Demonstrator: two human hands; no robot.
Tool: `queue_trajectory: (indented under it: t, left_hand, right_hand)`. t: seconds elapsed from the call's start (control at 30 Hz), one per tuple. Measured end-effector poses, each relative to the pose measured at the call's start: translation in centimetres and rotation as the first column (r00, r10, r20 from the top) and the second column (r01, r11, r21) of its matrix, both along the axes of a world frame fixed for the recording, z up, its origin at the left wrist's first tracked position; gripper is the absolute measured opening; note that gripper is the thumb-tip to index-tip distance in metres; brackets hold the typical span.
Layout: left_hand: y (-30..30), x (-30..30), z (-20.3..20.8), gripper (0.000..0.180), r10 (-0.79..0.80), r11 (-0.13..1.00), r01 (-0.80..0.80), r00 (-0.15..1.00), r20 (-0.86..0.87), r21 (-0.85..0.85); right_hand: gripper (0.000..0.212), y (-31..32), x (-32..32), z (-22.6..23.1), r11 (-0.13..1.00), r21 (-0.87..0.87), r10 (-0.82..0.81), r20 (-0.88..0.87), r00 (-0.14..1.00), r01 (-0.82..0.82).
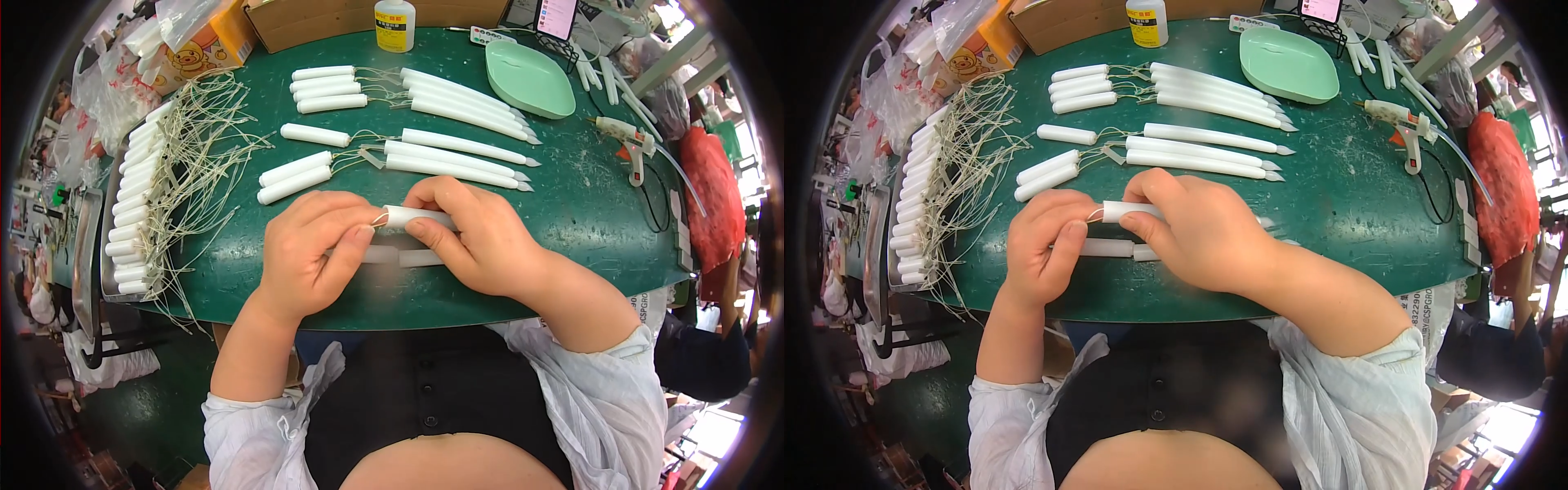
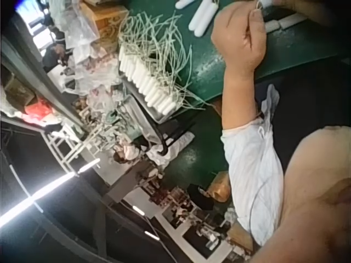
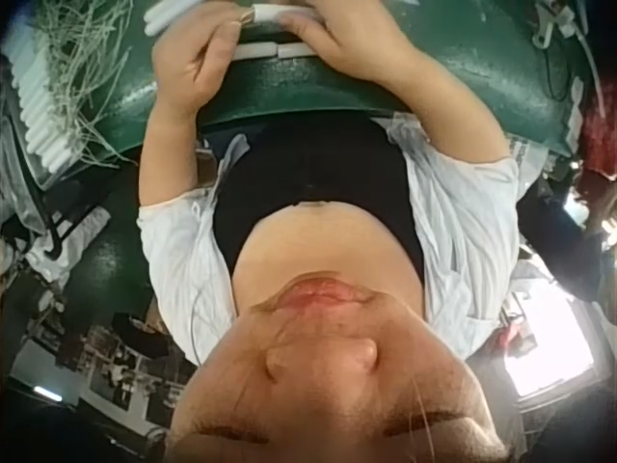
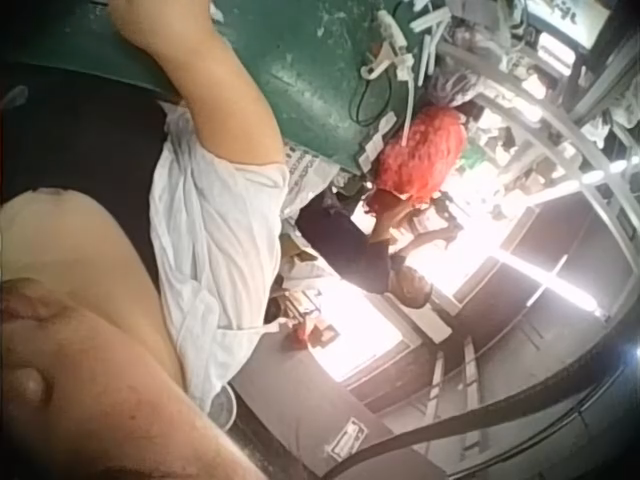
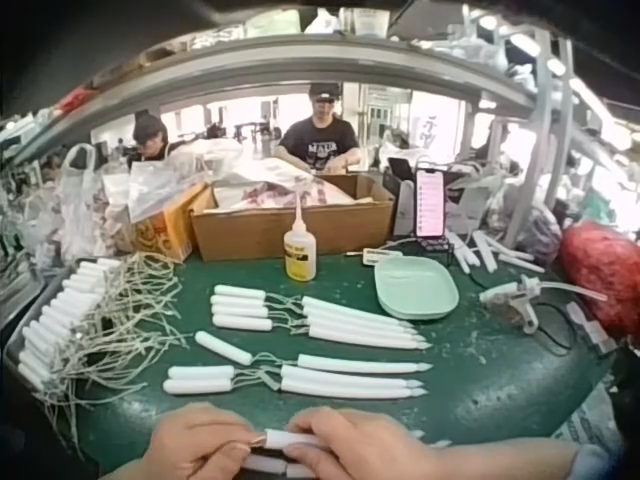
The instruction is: Assembling small components by inserting wires into plastic tubes and applying glue using a hot glue gun.
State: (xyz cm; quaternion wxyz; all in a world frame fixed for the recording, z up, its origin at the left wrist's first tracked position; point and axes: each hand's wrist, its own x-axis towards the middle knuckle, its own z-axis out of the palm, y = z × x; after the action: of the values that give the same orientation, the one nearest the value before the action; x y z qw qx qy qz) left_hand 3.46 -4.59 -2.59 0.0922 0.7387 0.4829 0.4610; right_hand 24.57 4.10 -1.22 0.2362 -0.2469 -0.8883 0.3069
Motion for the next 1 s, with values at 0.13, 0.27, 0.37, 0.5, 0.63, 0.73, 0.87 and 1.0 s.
queue_trajectory:
  t: [0.13,0.27,0.37,0.5,0.63,0.73,0.87,1.0]
  left_hand:
    - [-0.8,1.2,0.0,0.014,0.205,0.976,-0.187,0.96,0.192,-0.111]
    - [0.0,0.0,0.2,0.015,0.082,0.996,-0.083,0.996,0.042,0.021]
    - [0.3,-0.4,0.1,0.019,-0.028,0.999,0.029,0.997,-0.074,0.018]
    - [0.1,0.1,0.4,0.023,0.036,0.983,-0.035,0.999,-0.002,-0.183]
    - [-0.3,0.8,0.5,0.028,0.218,0.932,-0.131,0.947,0.235,-0.338]
    - [0.1,-0.6,0.0,0.027,0.187,0.977,-0.2,0.969,-0.16,-0.068]
    - [0.7,-0.3,-0.3,0.023,0.109,0.993,-0.1,0.979,-0.17,0.062]
    - [0.8,-0.2,-0.4,0.018,0.087,0.995,-0.094,0.972,-0.219,-0.022]
  right_hand:
    - [0.022,-0.4,-0.2,0.5,0.993,-0.12,0.011,-0.047,0.999,-0.016]
    - [0.018,0.1,-0.2,-0.2,0.995,0.063,0.082,-0.118,0.99,-0.075]
    - [0.019,0.2,-0.3,-0.5,0.995,0.077,0.066,-0.037,0.997,-0.063]
    - [0.019,0.6,-0.4,-0.3,0.998,0.06,0.001,-0.053,0.999,0.002]
    - [0.019,0.9,-0.4,-0.6,0.995,-0.04,-0.094,-0.065,0.993,0.091]
    - [0.019,1.0,-0.4,-0.8,0.996,0.083,-0.042,-0.025,0.999,0.044]
    - [0.02,0.9,-0.6,-1.9,0.981,0.193,-0.006,-0.059,0.998,0.018]
    - [0.02,1.1,-1.1,-2.4,0.988,0.153,-0.004,-0.067,0.998,0.014]
